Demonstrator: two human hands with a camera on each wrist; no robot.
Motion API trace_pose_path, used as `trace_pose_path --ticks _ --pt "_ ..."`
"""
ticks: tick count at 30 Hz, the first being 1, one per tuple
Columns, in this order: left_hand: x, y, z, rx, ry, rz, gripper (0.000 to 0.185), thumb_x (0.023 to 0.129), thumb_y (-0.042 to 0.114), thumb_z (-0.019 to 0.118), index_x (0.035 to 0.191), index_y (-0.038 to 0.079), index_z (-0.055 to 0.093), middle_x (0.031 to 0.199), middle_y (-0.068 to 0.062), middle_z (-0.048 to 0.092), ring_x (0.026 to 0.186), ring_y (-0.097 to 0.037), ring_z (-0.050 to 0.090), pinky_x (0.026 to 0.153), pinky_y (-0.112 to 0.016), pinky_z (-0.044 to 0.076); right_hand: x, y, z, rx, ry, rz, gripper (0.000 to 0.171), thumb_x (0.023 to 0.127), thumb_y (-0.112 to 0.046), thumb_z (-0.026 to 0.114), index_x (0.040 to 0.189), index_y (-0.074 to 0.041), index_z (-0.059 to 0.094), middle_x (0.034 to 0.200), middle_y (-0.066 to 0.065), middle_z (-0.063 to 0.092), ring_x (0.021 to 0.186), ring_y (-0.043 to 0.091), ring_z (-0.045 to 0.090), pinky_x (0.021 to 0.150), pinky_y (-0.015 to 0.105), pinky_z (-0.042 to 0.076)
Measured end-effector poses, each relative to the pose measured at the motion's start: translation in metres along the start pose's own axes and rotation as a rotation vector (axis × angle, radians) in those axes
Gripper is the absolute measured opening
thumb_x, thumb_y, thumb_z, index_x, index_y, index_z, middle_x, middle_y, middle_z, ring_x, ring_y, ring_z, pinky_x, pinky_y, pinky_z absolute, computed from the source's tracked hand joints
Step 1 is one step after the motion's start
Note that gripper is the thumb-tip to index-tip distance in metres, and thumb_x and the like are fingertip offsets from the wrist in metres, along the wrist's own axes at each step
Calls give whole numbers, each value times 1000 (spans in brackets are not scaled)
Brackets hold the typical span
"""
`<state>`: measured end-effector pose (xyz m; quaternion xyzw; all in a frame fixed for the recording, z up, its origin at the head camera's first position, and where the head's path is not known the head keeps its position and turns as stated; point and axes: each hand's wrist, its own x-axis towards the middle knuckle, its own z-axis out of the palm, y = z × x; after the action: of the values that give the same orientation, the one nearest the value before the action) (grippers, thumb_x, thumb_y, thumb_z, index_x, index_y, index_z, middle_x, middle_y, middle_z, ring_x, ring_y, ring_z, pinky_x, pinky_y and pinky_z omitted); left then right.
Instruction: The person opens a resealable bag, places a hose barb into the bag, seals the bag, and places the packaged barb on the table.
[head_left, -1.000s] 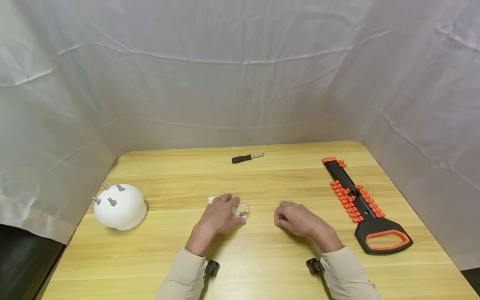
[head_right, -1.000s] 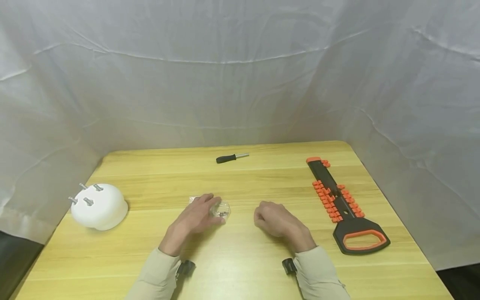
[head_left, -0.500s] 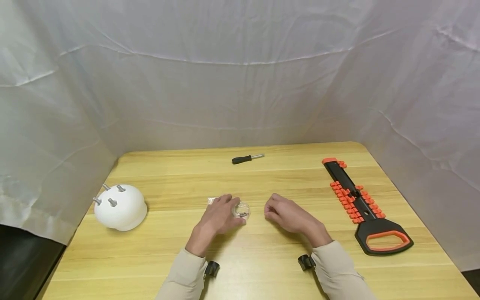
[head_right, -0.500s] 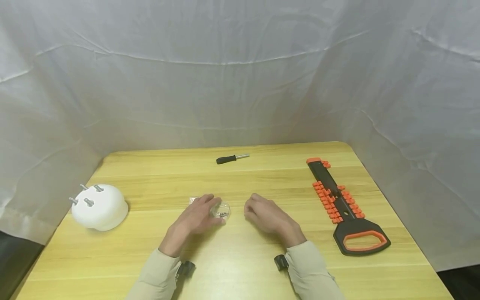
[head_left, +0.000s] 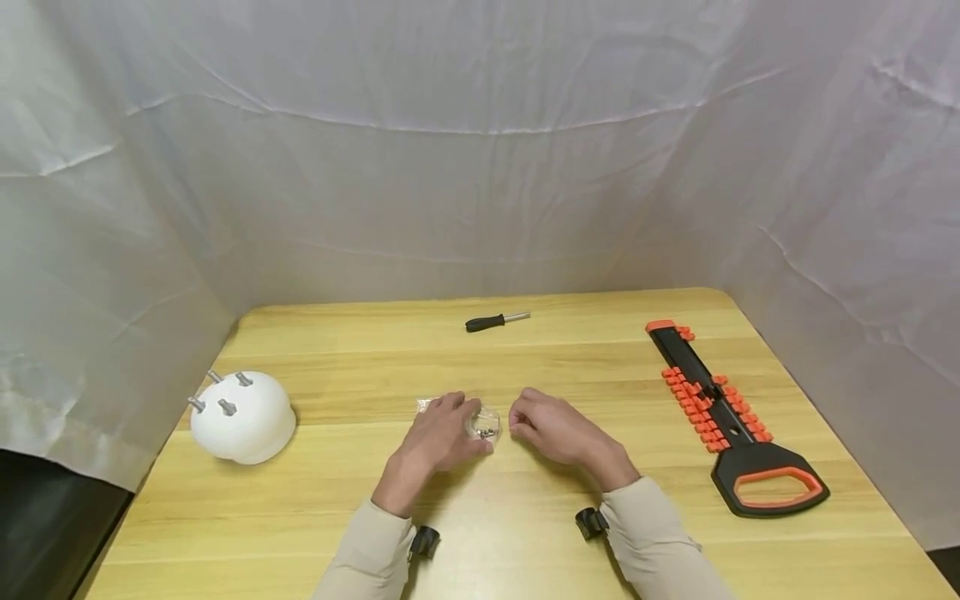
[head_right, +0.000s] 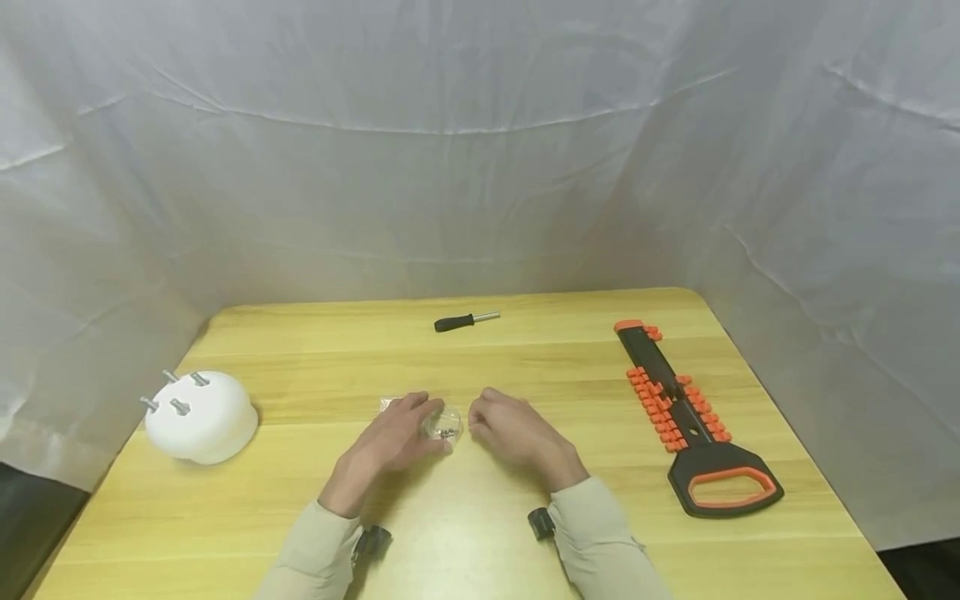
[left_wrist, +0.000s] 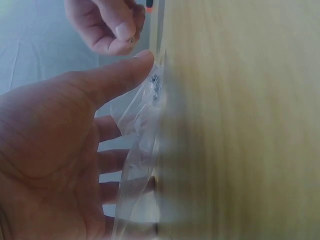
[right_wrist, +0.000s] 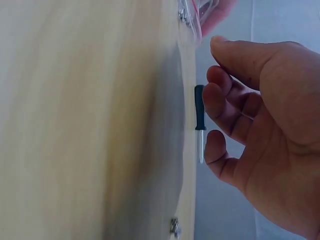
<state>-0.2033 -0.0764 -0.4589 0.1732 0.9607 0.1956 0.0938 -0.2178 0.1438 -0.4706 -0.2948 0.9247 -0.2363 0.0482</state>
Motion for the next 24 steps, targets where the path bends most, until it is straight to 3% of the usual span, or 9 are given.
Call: trace_pose_path --ticks 12,24 --pt "0 -1 2 33 -1 8 70 85 49 68 142 15 48 149 -17 41 136 -42 38 109 -63 34 17 -14 7 -47 -52 -13 10 98 -24 56 95 -21 64 93 -12 53 78 4 51 74 23 48" --pt "0 0 0 47 -5 9 70 85 50 68 142 15 48 150 -17 41 137 -41 39 108 -62 35 19 -19 6 -24 -41 -32 10 97 -24 58 97 -20 66 91 -11 51 77 4 50 72 22 48"
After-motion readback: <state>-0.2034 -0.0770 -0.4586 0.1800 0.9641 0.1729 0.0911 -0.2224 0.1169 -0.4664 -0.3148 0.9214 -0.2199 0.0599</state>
